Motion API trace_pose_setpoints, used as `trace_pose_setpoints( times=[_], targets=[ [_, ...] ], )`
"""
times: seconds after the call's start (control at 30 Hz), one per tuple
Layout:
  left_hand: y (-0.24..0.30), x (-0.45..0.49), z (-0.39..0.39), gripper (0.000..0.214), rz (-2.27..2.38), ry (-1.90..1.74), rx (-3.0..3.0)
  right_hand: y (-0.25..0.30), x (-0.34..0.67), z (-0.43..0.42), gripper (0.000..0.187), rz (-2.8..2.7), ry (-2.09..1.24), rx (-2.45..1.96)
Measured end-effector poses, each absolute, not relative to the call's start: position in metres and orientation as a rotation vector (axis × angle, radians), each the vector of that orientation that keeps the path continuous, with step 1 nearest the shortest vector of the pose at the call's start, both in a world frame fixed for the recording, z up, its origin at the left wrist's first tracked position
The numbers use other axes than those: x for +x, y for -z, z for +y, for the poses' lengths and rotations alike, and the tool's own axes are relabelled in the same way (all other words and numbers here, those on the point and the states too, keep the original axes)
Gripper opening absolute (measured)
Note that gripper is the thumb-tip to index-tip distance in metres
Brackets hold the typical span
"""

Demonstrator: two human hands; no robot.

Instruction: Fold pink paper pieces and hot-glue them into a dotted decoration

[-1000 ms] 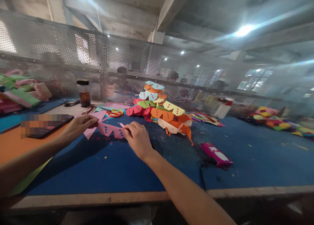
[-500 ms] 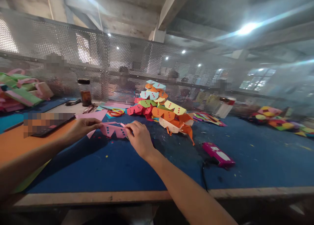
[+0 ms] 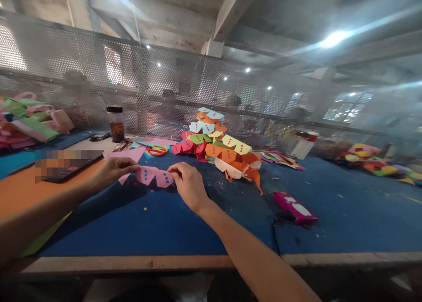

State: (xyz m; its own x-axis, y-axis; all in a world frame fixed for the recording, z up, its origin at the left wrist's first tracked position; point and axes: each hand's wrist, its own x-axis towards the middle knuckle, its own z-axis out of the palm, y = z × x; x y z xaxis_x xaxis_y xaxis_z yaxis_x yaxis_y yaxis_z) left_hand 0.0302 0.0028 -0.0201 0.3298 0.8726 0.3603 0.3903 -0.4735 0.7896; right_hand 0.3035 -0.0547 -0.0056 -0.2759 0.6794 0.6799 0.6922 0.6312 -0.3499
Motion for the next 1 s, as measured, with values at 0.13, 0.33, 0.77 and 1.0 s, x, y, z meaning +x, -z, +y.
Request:
trace_pose_setpoints(
  times=[0.13, 0.33, 0.77, 1.0],
  targets=[
    [0.017, 0.030, -0.001, 0.030, 1.099, -1.060, 2.010, 0.006, 0.303, -0.054, 0.018, -1.998, 0.020, -1.072],
    [0.024, 0.031, 0.006, 0.030, 1.056, -1.083, 1.947, 0.013, 0.306, -0.048, 0.014, -2.014, 0.037, -1.102],
    [0.030, 0.033, 0.009, 0.036, 1.041, -1.136, 1.864, 0.016, 0.308, -0.047, 0.010, -1.989, 0.050, -1.158],
    [0.042, 0.027, 0.021, 0.037, 1.051, -1.166, 1.865, 0.006, 0.312, -0.042, 0.012, -1.891, 0.119, -1.152]
  ],
)
